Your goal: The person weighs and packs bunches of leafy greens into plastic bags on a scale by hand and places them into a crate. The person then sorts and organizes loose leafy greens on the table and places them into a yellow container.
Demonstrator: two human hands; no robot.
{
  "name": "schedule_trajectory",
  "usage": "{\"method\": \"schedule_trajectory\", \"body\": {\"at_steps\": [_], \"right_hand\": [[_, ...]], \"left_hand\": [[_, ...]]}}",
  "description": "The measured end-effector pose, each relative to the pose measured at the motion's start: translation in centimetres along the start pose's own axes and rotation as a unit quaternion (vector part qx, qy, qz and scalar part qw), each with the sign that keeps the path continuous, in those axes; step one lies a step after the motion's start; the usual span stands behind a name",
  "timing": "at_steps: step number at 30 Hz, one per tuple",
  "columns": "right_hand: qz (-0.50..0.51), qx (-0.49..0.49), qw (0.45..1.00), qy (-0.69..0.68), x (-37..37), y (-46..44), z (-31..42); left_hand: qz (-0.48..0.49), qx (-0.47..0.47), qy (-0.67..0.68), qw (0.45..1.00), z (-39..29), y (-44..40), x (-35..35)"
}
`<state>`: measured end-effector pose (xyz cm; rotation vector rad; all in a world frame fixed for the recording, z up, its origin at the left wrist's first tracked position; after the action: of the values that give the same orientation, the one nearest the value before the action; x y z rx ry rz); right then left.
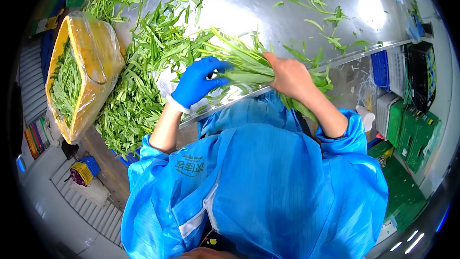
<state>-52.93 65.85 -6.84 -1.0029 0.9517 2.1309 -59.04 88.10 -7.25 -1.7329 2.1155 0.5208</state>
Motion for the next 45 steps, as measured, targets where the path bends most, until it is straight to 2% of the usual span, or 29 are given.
{"method": "schedule_trajectory", "body": {"at_steps": [2, 4, 7, 8, 9, 10, 11, 12, 15, 18, 19, 21, 22, 24, 26, 27, 28, 30, 31, 32, 34, 36, 38, 40, 41, 42, 43, 44, 45], "right_hand": [[-0.001, 0.001, 1.000, -0.002, 0.0, 0.1, -0.1], [0.009, -0.001, 1.000, 0.006, 0.1, 0.2, -0.3], [0.006, -0.009, 1.000, 0.022, 0.3, 0.5, -1.0], [0.006, -0.008, 1.000, 0.021, 0.2, 0.7, -1.3], [0.003, -0.011, 1.000, 0.028, 0.2, 0.9, -1.5], [0.000, -0.014, 0.999, 0.036, 0.1, 1.1, -1.6], [0.000, -0.014, 0.999, 0.035, 0.1, 1.2, -1.5], [0.006, -0.010, 0.999, 0.051, 0.0, 1.3, -1.5], [-0.003, -0.031, 0.997, 0.064, 0.4, 1.3, -1.1], [-0.010, -0.061, 0.995, 0.075, 0.1, 1.2, -0.1], [-0.003, -0.065, 0.994, 0.085, -0.1, 1.4, 0.2], [-0.015, -0.085, 0.992, 0.088, -0.6, 1.8, 0.2], [-0.025, -0.106, 0.990, 0.088, -0.8, 2.1, 0.3], [-0.054, -0.138, 0.979, 0.138, -0.8, 2.9, 0.2], [-0.083, -0.170, 0.964, 0.187, -0.8, 3.6, 0.7], [-0.099, -0.199, 0.950, 0.219, -1.0, 4.1, 1.2], [-0.114, -0.229, 0.934, 0.251, -1.2, 4.5, 1.8], [-0.120, -0.258, 0.923, 0.261, -1.6, 4.8, 2.7], [-0.124, -0.282, 0.912, 0.270, -1.7, 5.0, 3.3], [-0.126, -0.284, 0.911, 0.271, -1.8, 5.1, 3.7], [-0.135, -0.324, 0.896, 0.272, -2.0, 5.4, 4.6], [-0.136, -0.334, 0.895, 0.262, -2.2, 5.4, 4.5], [-0.137, -0.343, 0.894, 0.252, -2.4, 5.4, 4.2], [-0.098, -0.314, 0.918, 0.219, -2.4, 5.4, 2.9], [-0.099, -0.317, 0.917, 0.222, -2.6, 5.5, 2.6], [-0.100, -0.300, 0.924, 0.215, -2.8, 5.6, 2.2], [-0.100, -0.282, 0.931, 0.206, -3.1, 5.6, 1.8], [-0.102, -0.286, 0.930, 0.208, -3.4, 5.7, 1.4], [-0.101, -0.263, 0.942, 0.184, -3.8, 5.7, 0.8]], "left_hand": [[0.039, 0.007, -0.030, 0.999, 0.9, 0.2, 1.1], [-0.015, 0.074, -0.086, 0.993, 1.4, 0.2, 1.5], [-0.135, -0.184, 0.162, 0.960, 5.2, 0.8, -1.2], [-0.204, -0.169, 0.235, 0.935, 5.5, 0.7, -3.3], [-0.205, -0.271, 0.152, 0.928, 7.3, 1.3, -5.5], [-0.242, -0.269, 0.093, 0.928, 8.6, 1.3, -7.1], [-0.261, -0.207, -0.163, 0.929, 8.3, 1.7, -7.7], [-0.262, -0.130, -0.409, 0.865, 5.7, 1.1, -8.1], [-0.194, 0.031, -0.185, 0.963, 2.4, -0.8, -5.1], [-0.042, 0.125, -0.205, 0.970, 0.6, -1.9, -0.1], [-0.045, 0.126, -0.205, 0.970, 1.4, -1.7, 0.4], [-0.159, 0.008, -0.005, 0.987, 3.9, -1.3, 0.1], [-0.190, -0.166, 0.198, 0.947, 4.6, -1.1, -0.9], [-0.293, -0.225, 0.212, 0.905, 7.5, -1.0, -4.1], [-0.320, -0.179, -0.027, 0.930, 10.1, -1.1, -6.8], [-0.276, -0.104, -0.273, 0.916, 7.8, -1.7, -7.5], [-0.277, -0.105, -0.274, 0.915, 7.4, -2.2, -7.4], [-0.209, -0.081, -0.211, 0.951, 7.2, -4.6, -6.1], [-0.094, -0.149, -0.054, 0.983, 8.2, -5.5, -4.7], [0.030, -0.230, 0.065, 0.971, 8.6, -5.9, -3.4], [0.210, -0.137, 0.376, 0.892, 7.2, -6.1, -0.2], [0.327, -0.084, 0.451, 0.826, 3.5, -4.9, 1.4], [0.322, -0.112, 0.315, 0.886, 2.2, -4.4, 1.7], [0.277, -0.111, 0.372, 0.879, 2.1, -4.1, 0.9], [0.192, 0.035, 0.292, 0.936, 3.8, -4.0, 0.4], [0.179, -0.119, 0.407, 0.888, 5.7, -3.4, -0.7], [-0.003, -0.237, 0.504, 0.831, 6.0, -2.5, -2.1], [-0.059, -0.260, 0.670, 0.693, 9.5, -2.6, -3.3], [-0.005, -0.168, 0.724, 0.669, 11.6, -3.0, -5.2]]}}
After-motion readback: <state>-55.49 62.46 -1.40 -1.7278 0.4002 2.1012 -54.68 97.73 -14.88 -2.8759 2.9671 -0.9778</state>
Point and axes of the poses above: each hand's wrist, its own y-axis away from the middle knuckle, its own x-axis out of the palm, z = x × y, the point moved 4 cm from there along -y, towards the middle knuckle, and after that the axes turned 5 degrees about -z, right-handed, at the moved point
